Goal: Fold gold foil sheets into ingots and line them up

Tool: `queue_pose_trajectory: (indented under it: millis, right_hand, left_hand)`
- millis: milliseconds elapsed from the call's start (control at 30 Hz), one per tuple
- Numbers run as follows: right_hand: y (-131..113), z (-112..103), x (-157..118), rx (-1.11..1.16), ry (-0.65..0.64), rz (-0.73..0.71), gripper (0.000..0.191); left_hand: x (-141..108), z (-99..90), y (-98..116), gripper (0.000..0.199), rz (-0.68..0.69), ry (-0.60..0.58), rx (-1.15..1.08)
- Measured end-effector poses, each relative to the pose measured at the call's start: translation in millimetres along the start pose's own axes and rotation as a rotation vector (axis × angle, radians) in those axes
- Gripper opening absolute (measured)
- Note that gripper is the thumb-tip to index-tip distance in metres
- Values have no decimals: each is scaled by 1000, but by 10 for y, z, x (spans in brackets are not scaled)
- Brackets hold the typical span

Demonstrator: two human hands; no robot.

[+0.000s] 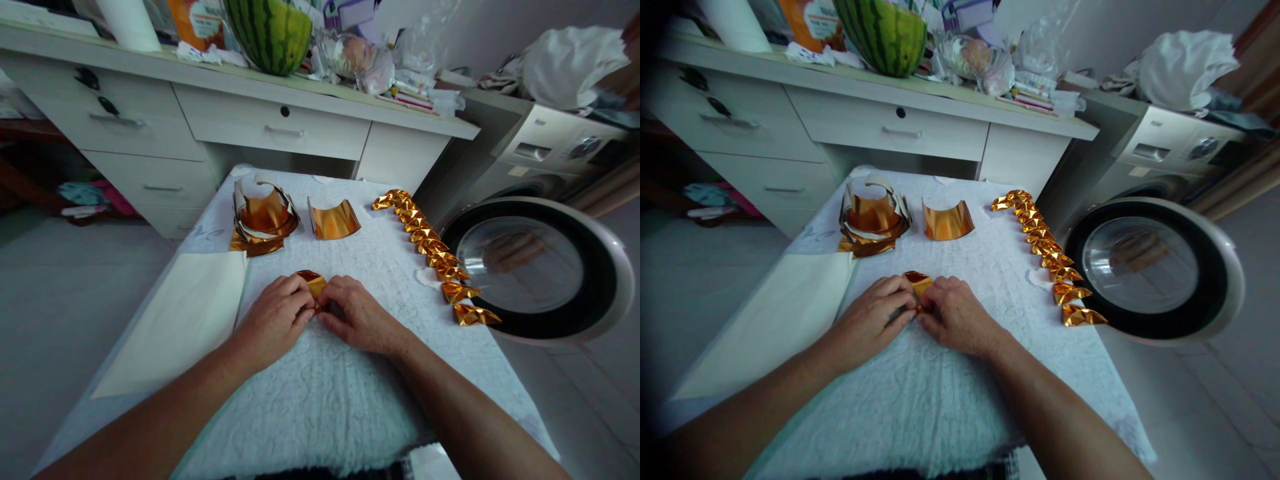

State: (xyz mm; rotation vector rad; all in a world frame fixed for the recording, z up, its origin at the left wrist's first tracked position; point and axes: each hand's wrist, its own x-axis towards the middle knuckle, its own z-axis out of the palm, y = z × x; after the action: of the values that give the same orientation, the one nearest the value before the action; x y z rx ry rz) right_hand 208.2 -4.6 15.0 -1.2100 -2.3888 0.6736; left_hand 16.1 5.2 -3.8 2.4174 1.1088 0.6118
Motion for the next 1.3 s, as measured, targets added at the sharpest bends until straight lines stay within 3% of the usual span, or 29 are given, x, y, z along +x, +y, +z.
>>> queue_pose_trajectory:
  millis: [267, 633, 1000, 1300]
  right_hand:
    - [45, 101, 35, -32, 42, 60, 8]
    - [49, 149, 26, 1, 88, 121, 14]
    - [28, 73, 29, 78, 59, 132, 22]
    - [15, 84, 22, 11, 34, 120, 9]
  left_hand:
    - [-6, 11, 1, 12, -38, 19, -66]
    - [15, 75, 8, 14, -65, 77, 5]
    - [19, 104, -1, 15, -95, 79, 24]
    - [40, 103, 11, 15, -106, 65, 19]
